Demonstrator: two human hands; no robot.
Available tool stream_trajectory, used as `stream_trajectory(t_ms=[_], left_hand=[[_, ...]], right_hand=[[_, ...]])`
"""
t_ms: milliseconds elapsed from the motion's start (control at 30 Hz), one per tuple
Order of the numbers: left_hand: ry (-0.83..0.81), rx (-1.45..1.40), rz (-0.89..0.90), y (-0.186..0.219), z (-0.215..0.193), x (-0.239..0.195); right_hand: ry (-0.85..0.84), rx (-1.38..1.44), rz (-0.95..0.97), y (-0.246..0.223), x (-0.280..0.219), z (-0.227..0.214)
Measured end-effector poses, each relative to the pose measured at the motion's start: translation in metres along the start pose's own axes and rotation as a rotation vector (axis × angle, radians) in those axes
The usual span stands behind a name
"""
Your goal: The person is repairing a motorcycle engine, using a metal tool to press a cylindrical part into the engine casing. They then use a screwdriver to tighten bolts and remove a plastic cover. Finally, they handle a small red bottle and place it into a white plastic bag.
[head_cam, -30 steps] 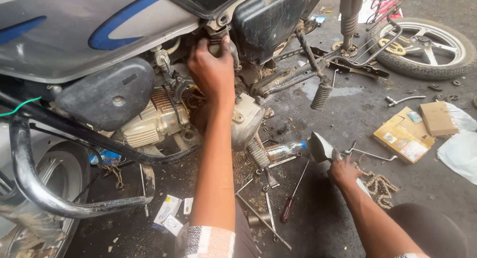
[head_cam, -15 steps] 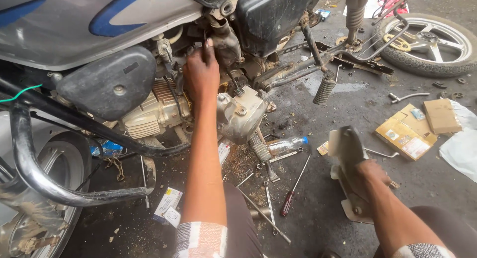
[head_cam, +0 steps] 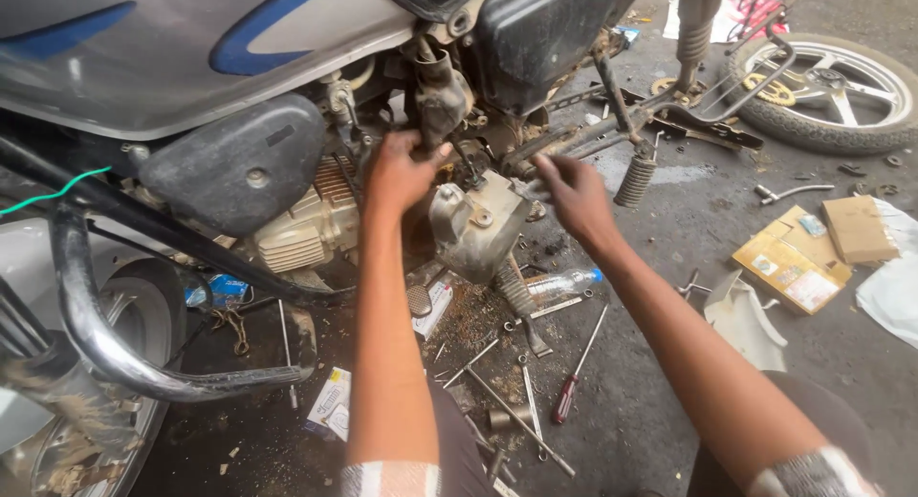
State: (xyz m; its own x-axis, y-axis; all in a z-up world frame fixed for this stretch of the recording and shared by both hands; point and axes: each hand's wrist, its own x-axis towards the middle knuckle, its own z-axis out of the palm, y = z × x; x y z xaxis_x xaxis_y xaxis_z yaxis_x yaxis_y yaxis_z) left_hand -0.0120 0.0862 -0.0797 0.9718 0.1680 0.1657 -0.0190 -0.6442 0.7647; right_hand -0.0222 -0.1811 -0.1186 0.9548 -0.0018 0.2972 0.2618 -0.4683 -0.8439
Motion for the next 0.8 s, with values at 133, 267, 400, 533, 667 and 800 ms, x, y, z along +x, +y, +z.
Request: stream_trajectory(t_ms=[133, 267, 400, 533, 667, 800], left_hand=[[0.112, -0.037, 0.146, 0.008, 0.002, -0.026], [0.094, -0.098, 0.185, 0.011, -0.007, -0.034], [0.239, -0.002, 0.202, -0.010, 0.008, -0.017], [0.231, 0.149, 0.177, 0.014, 0.003, -0.029], [0.130, 0.067, 0.106, 0.016, -0.007, -0.041], [0.135, -0.016, 0.137, 0.000, 0.002, -0.036]], right_hand=[[-0.303, 0.350, 0.070, -0.082, 0.031, 0.046], [-0.425, 0.840, 0.517, -0.069, 0.067, 0.083], [-0.331, 0.825, 0.446, -0.107, 0.038, 0.067], [-0.240, 0.860, 0.315, -0.117, 0.035, 0.052], [-0.333, 0.954, 0.223, -0.109, 0.048, 0.062], [-0.272, 0.835, 0.164, -0.138, 0.062, 0.057]])
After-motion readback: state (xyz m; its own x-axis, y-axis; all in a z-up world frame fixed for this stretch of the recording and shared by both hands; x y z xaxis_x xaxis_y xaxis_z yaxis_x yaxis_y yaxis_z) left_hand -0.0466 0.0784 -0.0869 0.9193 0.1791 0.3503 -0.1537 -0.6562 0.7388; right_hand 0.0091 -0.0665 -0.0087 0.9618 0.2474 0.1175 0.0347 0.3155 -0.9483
